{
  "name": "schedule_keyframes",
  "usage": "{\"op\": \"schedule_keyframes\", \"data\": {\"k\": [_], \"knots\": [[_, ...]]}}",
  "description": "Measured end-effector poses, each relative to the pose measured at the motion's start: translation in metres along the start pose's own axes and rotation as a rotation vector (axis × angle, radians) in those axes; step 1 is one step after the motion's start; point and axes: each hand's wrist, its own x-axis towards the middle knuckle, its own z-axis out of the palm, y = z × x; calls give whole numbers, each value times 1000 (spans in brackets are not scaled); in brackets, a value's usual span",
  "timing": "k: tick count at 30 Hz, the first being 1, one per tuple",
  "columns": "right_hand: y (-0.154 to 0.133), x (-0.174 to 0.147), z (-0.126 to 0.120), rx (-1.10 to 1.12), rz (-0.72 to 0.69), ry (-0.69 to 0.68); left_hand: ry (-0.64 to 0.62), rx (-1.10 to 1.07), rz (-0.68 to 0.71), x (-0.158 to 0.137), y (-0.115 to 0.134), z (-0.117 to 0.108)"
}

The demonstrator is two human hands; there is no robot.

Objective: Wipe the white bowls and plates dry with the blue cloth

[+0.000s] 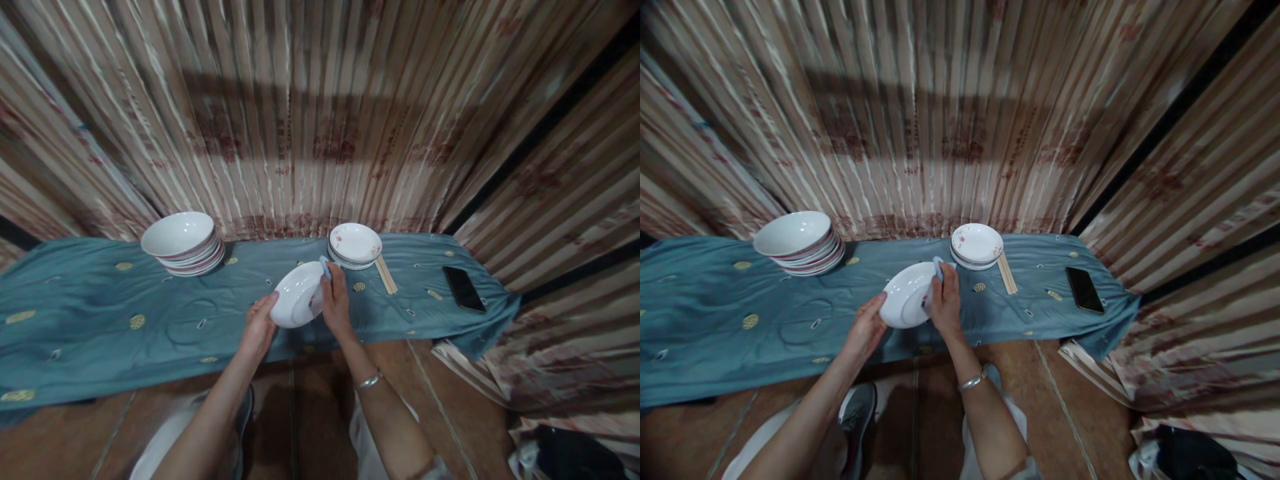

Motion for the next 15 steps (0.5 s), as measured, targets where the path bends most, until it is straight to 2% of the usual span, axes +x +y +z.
{"op": "schedule_keyframes", "data": {"k": [4,9,15], "knots": [[20,-4,6,108,183,40,25,-24,-11,1,1,-1],[43,-16,15,203,428,18,45,-33,-37,2,1,-3],[52,-25,22,405,645,13,72,-53,-42,4,1,-3]]}}
